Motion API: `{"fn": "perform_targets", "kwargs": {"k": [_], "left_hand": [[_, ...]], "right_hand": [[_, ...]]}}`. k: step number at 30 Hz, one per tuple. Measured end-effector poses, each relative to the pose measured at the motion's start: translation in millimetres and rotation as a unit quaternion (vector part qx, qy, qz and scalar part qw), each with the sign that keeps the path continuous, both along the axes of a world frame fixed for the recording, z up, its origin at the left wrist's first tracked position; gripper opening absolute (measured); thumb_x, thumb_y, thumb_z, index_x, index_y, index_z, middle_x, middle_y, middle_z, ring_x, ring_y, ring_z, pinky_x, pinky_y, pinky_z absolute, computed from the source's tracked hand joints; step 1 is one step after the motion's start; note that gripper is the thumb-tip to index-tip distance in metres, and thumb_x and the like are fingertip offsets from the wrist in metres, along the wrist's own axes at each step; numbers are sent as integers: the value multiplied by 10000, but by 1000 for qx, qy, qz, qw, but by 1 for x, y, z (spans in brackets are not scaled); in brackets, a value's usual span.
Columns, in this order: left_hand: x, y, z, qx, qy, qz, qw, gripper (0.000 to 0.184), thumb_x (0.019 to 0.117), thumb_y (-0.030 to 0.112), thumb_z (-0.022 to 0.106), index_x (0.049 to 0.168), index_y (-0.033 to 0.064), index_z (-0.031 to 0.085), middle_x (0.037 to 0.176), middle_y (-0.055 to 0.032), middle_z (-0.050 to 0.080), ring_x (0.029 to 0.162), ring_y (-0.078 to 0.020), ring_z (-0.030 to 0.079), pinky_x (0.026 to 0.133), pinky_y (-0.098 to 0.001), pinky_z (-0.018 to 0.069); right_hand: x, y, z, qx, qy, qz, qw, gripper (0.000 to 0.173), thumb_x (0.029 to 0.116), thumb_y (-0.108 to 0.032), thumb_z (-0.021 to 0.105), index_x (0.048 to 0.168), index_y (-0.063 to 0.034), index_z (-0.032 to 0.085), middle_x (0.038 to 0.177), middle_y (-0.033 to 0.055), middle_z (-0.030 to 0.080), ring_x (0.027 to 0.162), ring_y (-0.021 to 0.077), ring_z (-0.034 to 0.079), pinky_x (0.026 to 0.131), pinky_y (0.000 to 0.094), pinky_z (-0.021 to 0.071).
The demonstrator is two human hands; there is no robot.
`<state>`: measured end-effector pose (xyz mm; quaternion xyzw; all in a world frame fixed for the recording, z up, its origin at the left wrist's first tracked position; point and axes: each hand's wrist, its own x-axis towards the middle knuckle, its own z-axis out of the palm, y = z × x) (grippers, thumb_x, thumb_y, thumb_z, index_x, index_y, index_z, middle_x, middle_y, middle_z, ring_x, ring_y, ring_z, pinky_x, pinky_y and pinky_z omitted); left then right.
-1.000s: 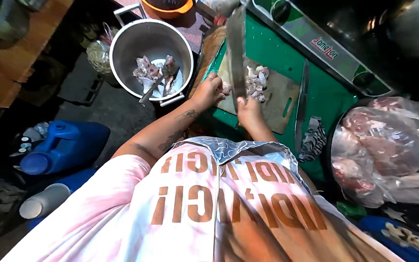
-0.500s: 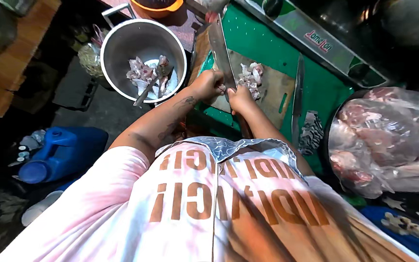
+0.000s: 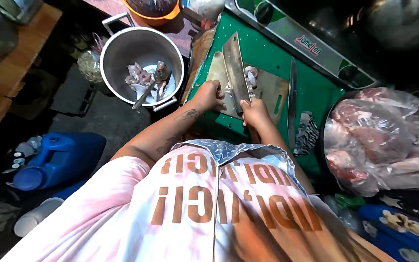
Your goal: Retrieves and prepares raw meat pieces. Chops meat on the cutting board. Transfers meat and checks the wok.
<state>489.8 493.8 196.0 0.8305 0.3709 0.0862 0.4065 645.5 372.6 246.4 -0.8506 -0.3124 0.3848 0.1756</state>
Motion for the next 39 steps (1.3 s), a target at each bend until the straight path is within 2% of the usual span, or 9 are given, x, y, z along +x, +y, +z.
{"fn": "perform_targets", "kwargs": {"k": [4,8,13,16,26,31,33,36,39], "left_hand": [[-8,-7,-2,30,-21,7,999,239,890,110,768,1057,-39,686,1085,-224,664,1073,-363,658,980,-511,528],[-17,-9,0,8,-18,26,999,332,844,159,828,1077,-28,682,1124,-222,653,1083,-359,651,986,-516,528],[-29,-7,-1,-1,-27,49,998,380,837,106,814,1142,-45,646,1188,-237,627,1063,-346,666,948,-497,561],[-21,-3,-3,0,-20,43,999,405,847,114,796,1189,-40,645,1214,-242,624,1073,-353,665,953,-499,557],[-1,12,-15,17,-69,37,997,264,847,113,781,1040,-39,682,1034,-196,673,952,-306,678,884,-469,565],[4,10,-11,26,-41,27,998,211,864,97,750,1023,-29,692,1042,-198,678,988,-329,673,907,-504,552],[8,9,-9,39,-19,3,999,197,888,95,724,1050,-14,701,1083,-192,680,1045,-335,671,947,-514,543],[21,5,-4,54,8,-42,998,156,878,41,715,1024,-14,718,1097,-195,690,1069,-353,670,963,-529,534],[37,1,0,66,35,-99,992,160,863,-7,691,1021,-11,721,1102,-205,687,1086,-368,668,960,-541,535]], "right_hand": [[-12,-5,31,93,-16,5,996,401,1097,-391,494,1140,-8,607,701,103,585,510,195,586,532,392,555],[-27,-16,37,189,-13,38,981,472,1098,-489,414,1152,-52,585,628,115,534,410,223,519,412,394,500],[-33,-3,-28,26,-45,95,994,526,1100,-471,393,1223,9,569,883,248,646,635,377,656,576,561,557],[-30,2,-34,0,-36,87,996,520,1094,-476,410,1210,3,575,845,220,643,550,322,629,520,498,551],[-28,-17,-26,-36,-14,76,996,504,1097,-473,418,1194,-4,577,749,200,620,476,289,587,464,457,529],[-17,-47,-16,-66,1,79,995,413,1093,-371,502,1081,25,621,792,197,612,645,318,609,646,527,531],[-6,-51,-22,-48,11,52,997,393,1086,-362,529,1061,19,621,741,160,590,590,268,575,601,474,518],[9,-46,-28,-32,38,1,999,423,1090,-404,510,1170,5,581,661,108,571,482,192,566,508,362,538],[19,-43,-23,-9,51,-36,998,442,1091,-442,487,1187,-17,562,635,91,557,464,171,570,490,332,540]]}}
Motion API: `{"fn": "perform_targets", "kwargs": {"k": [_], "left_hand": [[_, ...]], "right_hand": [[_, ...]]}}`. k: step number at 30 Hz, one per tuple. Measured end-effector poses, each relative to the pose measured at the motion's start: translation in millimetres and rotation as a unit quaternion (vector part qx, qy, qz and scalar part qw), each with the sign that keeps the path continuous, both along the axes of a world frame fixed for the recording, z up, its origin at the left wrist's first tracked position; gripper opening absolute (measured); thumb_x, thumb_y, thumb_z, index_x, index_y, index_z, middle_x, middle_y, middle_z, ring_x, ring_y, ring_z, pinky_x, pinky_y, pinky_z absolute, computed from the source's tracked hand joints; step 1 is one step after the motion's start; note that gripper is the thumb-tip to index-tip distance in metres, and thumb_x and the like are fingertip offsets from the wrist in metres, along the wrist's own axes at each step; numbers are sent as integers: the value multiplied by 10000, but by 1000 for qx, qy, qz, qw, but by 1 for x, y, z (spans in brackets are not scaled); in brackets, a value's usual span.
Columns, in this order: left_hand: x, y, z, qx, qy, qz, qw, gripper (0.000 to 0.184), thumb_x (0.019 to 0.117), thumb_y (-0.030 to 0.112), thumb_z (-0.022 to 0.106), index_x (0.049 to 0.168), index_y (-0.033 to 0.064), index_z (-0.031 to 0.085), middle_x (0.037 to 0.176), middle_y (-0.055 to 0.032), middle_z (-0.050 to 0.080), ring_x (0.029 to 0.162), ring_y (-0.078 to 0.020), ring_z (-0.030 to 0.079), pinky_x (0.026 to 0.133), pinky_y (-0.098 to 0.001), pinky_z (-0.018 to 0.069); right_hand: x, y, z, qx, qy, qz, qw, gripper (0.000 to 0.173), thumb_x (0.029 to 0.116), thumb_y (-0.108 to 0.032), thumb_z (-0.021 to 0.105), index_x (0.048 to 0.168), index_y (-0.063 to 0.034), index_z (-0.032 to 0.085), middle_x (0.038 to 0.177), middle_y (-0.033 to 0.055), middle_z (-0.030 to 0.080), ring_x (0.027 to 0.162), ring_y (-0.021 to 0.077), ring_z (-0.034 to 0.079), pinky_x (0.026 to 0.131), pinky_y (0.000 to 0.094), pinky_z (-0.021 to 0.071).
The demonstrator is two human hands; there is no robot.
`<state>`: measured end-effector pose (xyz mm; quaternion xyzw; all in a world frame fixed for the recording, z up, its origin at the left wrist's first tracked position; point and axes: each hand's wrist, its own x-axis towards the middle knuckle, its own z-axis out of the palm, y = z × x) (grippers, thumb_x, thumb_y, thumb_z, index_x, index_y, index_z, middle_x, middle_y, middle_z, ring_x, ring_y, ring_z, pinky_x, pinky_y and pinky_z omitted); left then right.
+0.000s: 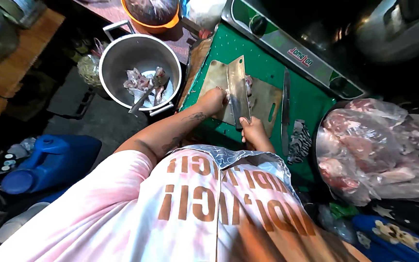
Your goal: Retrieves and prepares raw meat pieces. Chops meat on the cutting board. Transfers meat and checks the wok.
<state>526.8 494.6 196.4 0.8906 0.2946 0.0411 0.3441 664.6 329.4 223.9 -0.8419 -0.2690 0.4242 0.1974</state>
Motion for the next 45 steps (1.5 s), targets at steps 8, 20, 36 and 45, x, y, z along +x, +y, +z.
{"fn": "perform_targets", "kwargs": {"k": [8,20,36,45], "left_hand": [[64,44,30,5,8,40,999,358,965,274,648,1163,-24,664,1105,-233,687,1073,-408,671,919,-622,521],[124,51,40,-10,28,-48,998,301,961,255,680,1066,-28,684,1005,-218,690,988,-389,678,878,-601,529],[-44,22,-2,-128,-76,183,972,437,890,237,811,1193,-39,658,1131,-213,685,1065,-332,671,988,-527,527],[-61,-10,-4,-161,-129,223,953,298,890,83,739,1154,-26,652,1065,-181,694,959,-285,692,900,-481,569]], "right_hand": [[28,-47,58,86,-12,-101,991,311,1099,-287,520,1093,18,581,580,15,534,427,88,539,439,249,510],[35,-97,65,126,-38,-193,972,267,1092,-188,527,1122,72,580,586,-27,500,443,19,508,474,185,486],[-30,-23,43,161,0,7,987,317,1108,-305,487,1030,-13,581,612,38,541,472,123,544,493,295,515],[-66,5,64,347,-173,54,920,416,1125,-352,365,1244,4,544,670,31,560,513,142,595,513,358,574]]}}
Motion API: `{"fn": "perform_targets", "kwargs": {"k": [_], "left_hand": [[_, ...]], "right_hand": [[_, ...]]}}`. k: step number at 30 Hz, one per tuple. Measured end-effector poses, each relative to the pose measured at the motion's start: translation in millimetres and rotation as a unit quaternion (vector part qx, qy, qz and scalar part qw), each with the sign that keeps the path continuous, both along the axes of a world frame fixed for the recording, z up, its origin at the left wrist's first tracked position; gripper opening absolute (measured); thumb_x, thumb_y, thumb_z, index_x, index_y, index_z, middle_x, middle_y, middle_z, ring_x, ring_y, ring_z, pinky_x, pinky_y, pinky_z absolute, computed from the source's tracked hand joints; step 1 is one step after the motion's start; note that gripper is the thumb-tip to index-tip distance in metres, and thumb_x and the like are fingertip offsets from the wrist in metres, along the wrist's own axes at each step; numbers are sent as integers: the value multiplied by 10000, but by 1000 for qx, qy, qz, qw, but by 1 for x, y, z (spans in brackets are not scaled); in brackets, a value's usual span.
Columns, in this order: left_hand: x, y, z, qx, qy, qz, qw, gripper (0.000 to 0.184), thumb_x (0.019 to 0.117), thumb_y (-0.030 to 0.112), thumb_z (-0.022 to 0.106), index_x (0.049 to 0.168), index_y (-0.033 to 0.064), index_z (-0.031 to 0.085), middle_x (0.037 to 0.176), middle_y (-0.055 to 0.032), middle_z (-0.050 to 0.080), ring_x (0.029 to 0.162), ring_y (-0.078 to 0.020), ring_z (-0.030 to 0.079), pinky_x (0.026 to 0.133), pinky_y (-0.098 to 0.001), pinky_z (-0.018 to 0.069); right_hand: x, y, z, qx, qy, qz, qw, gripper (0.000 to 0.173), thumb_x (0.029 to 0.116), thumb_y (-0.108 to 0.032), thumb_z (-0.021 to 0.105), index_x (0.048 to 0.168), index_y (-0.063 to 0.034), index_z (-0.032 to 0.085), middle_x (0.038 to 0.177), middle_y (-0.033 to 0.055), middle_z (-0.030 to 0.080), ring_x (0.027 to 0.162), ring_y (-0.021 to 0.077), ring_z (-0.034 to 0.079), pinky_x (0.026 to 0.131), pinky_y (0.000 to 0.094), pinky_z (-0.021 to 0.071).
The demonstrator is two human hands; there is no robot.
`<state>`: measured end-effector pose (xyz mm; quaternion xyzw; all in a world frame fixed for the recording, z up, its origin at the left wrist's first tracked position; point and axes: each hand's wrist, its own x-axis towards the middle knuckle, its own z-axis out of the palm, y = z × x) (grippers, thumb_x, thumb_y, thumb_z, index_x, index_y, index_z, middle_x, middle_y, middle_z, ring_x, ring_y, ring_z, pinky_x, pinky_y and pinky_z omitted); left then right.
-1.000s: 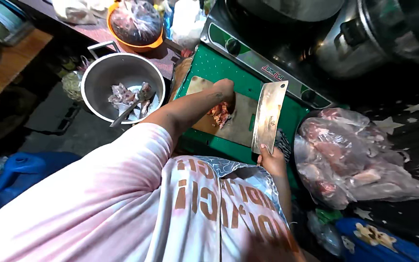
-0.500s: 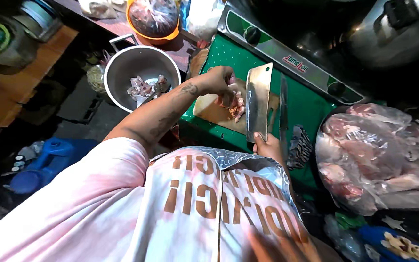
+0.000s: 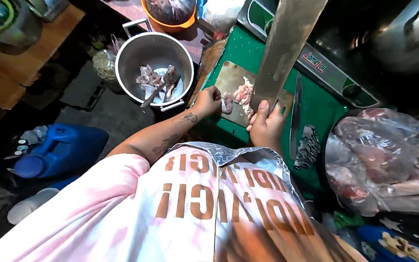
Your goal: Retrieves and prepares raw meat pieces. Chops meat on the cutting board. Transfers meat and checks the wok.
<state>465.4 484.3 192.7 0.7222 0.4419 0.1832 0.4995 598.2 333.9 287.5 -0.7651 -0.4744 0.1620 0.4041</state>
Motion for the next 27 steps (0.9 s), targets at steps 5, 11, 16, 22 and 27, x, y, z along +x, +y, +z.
{"fn": "perform_targets", "kwargs": {"k": [5,11,16,22,27], "left_hand": [[0,-5,-8,59,-20,-41,997,276,927,106,702,1153,-47,664,1107,-213,673,992,-300,684,917,-459,566],[9,1,-17,142,-15,-119,983,173,929,41,655,1064,-47,719,1114,-219,680,1054,-328,670,972,-458,539],[10,1,-20,145,2,-136,980,158,924,39,657,1038,-50,720,1133,-216,675,1053,-322,672,966,-454,541],[2,14,-6,144,22,-194,970,307,863,89,747,1153,-4,701,1203,-222,636,1143,-349,623,1014,-484,509],[7,44,2,323,51,-387,862,541,856,396,809,1301,128,662,1484,-136,555,1392,-429,464,1079,-571,458]], "right_hand": [[-3,12,-59,-369,60,29,927,468,1131,-378,346,1190,29,569,807,213,639,601,317,650,606,499,573],[-3,21,-52,-398,62,19,915,472,1127,-407,350,1182,11,562,772,182,624,545,270,615,549,441,549],[-2,55,-57,-365,51,25,929,528,1119,-443,342,1206,34,552,826,228,632,557,318,633,528,484,556],[28,88,-50,-314,187,4,931,435,1109,-400,453,1281,-11,540,707,81,554,490,164,567,497,349,559],[44,45,-23,-263,209,-44,941,387,1114,-381,452,1231,-26,550,626,38,511,460,142,555,474,334,556]]}}
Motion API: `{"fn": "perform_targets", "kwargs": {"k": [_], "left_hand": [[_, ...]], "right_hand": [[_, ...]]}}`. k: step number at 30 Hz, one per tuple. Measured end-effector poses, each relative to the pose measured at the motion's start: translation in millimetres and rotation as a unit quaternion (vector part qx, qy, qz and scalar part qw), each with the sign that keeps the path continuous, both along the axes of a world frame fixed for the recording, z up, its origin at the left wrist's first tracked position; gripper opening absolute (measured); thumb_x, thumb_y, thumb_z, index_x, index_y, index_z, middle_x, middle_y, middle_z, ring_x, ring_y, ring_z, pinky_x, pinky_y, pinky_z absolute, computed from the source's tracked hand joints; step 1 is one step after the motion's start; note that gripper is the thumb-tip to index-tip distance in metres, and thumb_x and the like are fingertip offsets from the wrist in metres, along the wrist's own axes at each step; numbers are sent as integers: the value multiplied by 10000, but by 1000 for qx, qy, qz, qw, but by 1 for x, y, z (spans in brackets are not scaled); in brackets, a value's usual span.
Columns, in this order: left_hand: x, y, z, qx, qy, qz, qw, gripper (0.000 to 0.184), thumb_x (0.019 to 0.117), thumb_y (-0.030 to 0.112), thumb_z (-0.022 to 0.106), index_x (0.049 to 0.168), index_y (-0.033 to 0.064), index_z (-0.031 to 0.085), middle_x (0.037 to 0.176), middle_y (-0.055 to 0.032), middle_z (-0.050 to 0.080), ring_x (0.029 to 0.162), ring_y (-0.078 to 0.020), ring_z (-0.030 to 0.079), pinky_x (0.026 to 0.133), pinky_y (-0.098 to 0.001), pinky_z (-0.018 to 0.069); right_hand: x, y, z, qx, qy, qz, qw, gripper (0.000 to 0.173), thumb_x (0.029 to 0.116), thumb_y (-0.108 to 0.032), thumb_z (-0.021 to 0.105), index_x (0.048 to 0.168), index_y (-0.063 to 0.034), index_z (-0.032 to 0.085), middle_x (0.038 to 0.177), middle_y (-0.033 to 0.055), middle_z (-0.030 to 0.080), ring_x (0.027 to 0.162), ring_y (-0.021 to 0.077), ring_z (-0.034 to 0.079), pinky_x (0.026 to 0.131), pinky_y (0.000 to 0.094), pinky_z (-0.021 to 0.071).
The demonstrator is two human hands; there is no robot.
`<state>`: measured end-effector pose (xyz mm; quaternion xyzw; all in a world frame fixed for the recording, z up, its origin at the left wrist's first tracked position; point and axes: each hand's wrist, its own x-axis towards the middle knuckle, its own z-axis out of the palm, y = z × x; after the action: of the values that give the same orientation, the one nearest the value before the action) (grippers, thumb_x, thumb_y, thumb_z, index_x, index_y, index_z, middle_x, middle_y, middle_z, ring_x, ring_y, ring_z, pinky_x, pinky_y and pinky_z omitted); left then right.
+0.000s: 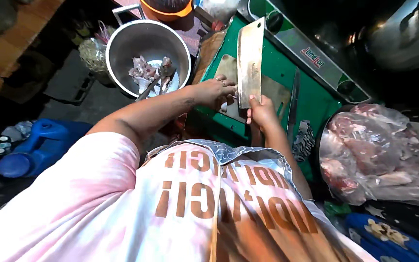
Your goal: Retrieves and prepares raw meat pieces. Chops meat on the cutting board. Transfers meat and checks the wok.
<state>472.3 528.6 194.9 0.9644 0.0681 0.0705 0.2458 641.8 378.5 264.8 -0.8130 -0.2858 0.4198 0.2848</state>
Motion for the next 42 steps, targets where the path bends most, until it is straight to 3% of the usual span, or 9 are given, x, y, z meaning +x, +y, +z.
{"fn": "perform_targets", "kwargs": {"k": [4,8,12,19,24,28,32,38,42], "left_hand": [[24,12,8,33,39,-89,995,305,861,301,817,1130,178,742,1255,-86,698,1372,-387,499,1145,-579,383],[40,-4,-14,20,23,55,998,361,910,414,718,1128,127,734,1046,-133,723,1116,-374,639,1017,-570,462],[39,-40,-31,-12,-38,233,972,416,916,366,708,1206,73,663,1052,-173,708,1077,-421,632,939,-572,501],[7,-42,-47,28,-140,144,979,192,1015,171,602,1052,43,741,1070,-163,728,1104,-391,661,960,-511,538],[5,-46,-49,47,-160,140,976,155,991,124,620,1003,33,744,1039,-159,738,1088,-381,676,950,-492,549],[6,-48,-50,57,-175,144,972,154,977,137,629,967,26,735,1010,-163,737,1053,-381,689,907,-489,565],[6,-46,-52,49,-165,141,975,170,987,133,604,968,26,734,1014,-163,735,1056,-383,684,914,-492,560],[20,-44,-33,13,-93,141,986,353,912,314,715,1144,48,698,1159,-175,692,1159,-391,627,1000,-529,504],[29,-44,-43,-11,-131,116,984,227,974,212,674,1054,9,738,1127,-198,709,1145,-390,655,1018,-506,516]], "right_hand": [[8,-26,7,-3,-14,-13,1000,378,1117,-379,440,1171,-19,540,601,26,503,445,135,555,472,329,561],[3,-46,1,-19,-44,-3,999,390,1115,-385,443,1122,-14,561,604,59,534,452,153,566,484,333,558],[-9,-55,-5,-28,-81,14,996,412,1116,-394,432,1111,-7,573,662,101,562,502,200,583,532,386,558],[-19,-56,-32,-84,-161,72,981,442,1115,-395,423,1103,3,614,788,191,636,636,328,655,641,540,564],[-15,-60,20,107,-235,49,965,467,1118,-397,384,1171,17,592,706,135,603,567,281,625,582,520,568],[-21,-50,38,228,-295,7,928,445,1123,-400,374,1210,-8,566,669,44,550,503,152,575,507,380,551],[-25,-46,-18,-9,-240,111,964,494,1128,-372,339,1239,57,558,896,266,660,774,418,686,699,611,561],[-20,-30,-29,-158,-200,127,958,457,1125,-383,369,1169,16,586,891,237,666,728,371,690,679,560,569],[-20,-17,-34,-132,-194,120,965,460,1123,-403,356,1156,1,574,833,240,645,648,382,661,596,564,545]]}}
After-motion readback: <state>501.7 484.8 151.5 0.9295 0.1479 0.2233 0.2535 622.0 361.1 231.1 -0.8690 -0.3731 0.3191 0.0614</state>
